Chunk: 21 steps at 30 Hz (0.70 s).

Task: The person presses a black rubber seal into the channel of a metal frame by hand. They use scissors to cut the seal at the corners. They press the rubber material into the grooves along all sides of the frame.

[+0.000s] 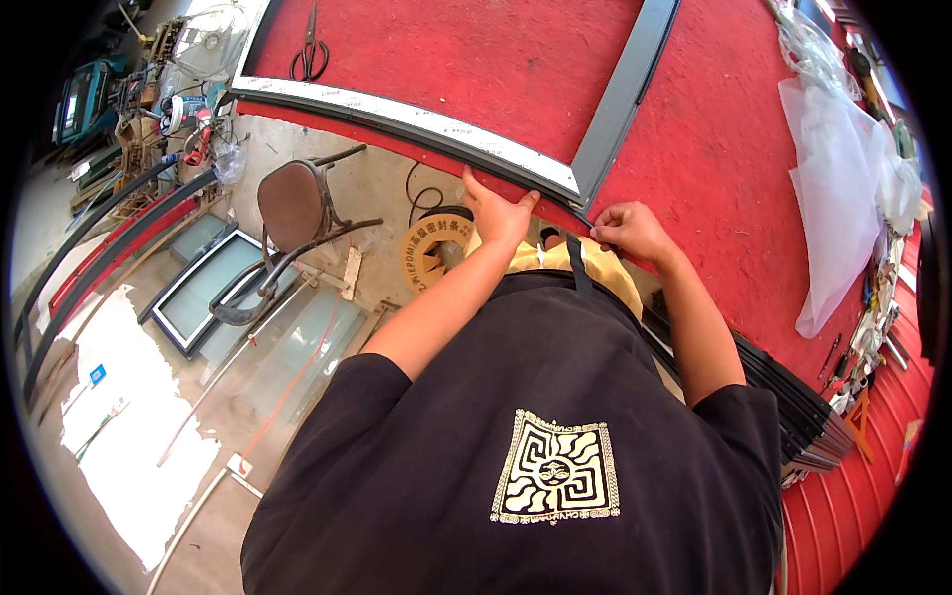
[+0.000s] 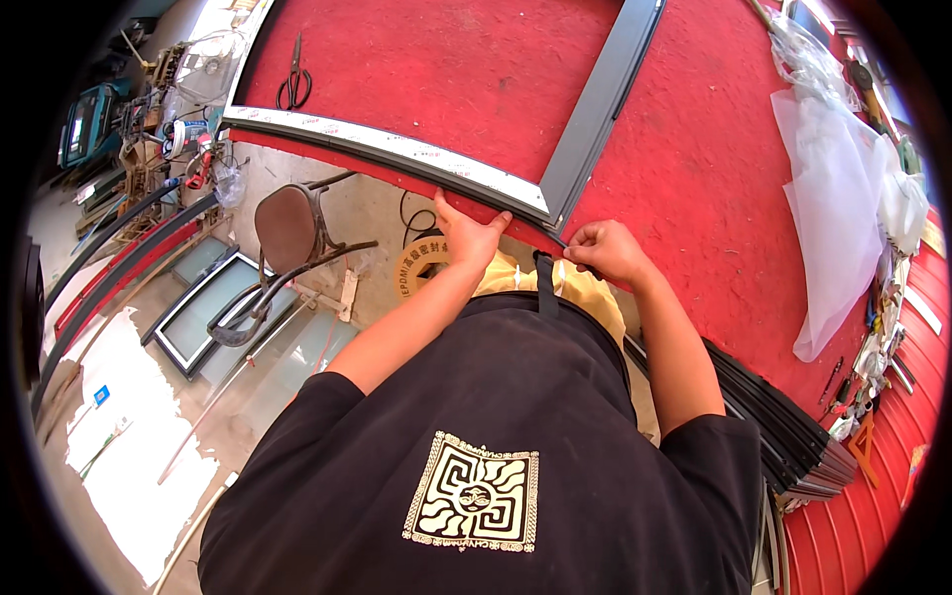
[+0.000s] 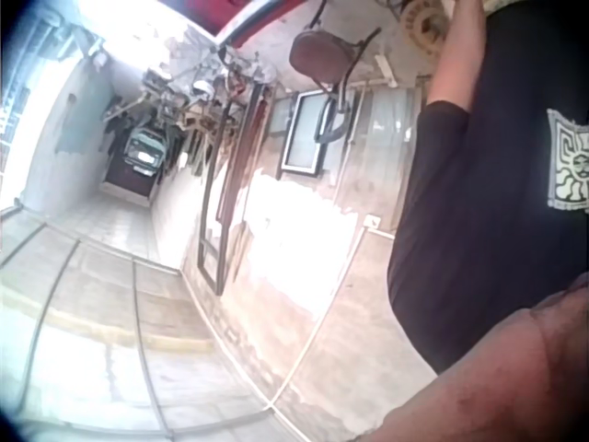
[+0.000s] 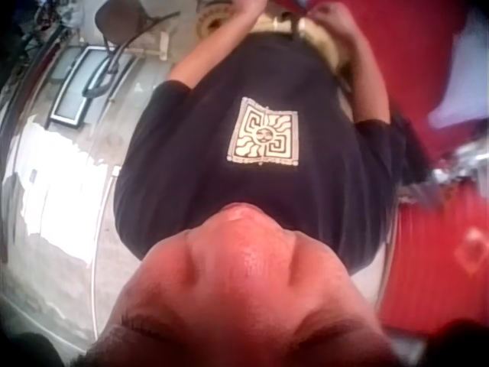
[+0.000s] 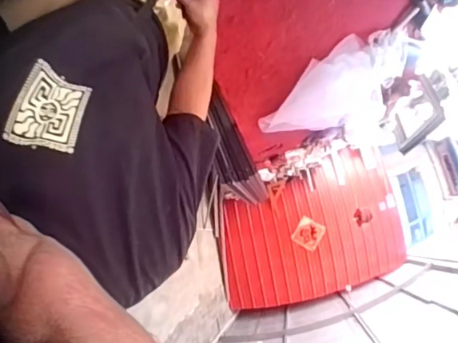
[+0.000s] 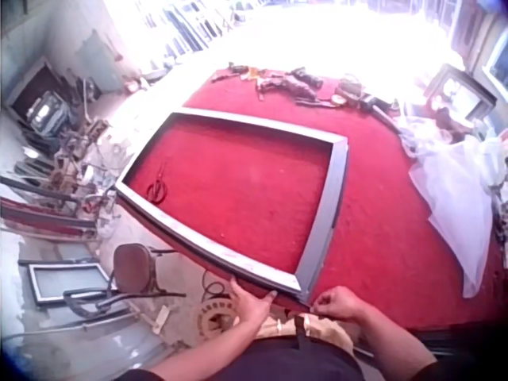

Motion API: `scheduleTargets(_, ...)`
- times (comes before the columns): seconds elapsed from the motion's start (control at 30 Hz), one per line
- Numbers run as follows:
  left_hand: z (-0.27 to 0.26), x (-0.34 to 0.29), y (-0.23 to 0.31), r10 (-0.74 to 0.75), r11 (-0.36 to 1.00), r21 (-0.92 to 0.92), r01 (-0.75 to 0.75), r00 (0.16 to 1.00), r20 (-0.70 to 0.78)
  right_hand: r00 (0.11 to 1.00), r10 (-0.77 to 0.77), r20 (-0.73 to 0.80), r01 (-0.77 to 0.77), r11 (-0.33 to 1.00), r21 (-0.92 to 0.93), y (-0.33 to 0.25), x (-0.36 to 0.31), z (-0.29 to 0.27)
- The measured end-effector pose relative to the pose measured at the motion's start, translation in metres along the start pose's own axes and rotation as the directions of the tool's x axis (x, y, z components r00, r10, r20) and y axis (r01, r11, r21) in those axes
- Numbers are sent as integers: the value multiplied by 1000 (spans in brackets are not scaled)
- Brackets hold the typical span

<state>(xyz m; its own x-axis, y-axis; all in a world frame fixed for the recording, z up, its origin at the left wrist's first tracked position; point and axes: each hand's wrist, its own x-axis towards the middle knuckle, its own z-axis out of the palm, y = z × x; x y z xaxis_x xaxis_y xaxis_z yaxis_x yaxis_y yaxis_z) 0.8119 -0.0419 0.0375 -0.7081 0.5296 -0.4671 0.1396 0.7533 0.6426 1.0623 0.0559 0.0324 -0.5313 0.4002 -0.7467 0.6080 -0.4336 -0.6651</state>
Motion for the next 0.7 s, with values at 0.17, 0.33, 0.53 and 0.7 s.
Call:
scheduleTargets(0.17, -2, 1, -11, 19, 999, -45, -19, 1000, 4, 999, -29, -27, 29, 1000, -2, -4, -4, 3)
scheduleTargets(0.33, 5, 5, -8, -2, 999, -42, 1, 1000, -18, 1000, 8, -1, -8, 999, 44, -10, -8, 1)
scheduleTargets(0.53, 6, -10, 2, 26, 1000, 7, -26, 999, 22, 999, -13, -33, 13, 1000, -1, -8, -6, 4)
scheduleTargets(0.7, 13, -8, 4, -28, 999, 26, 27, 999, 44, 988, -62, -142, 67, 997, 30, -5, -6, 13)
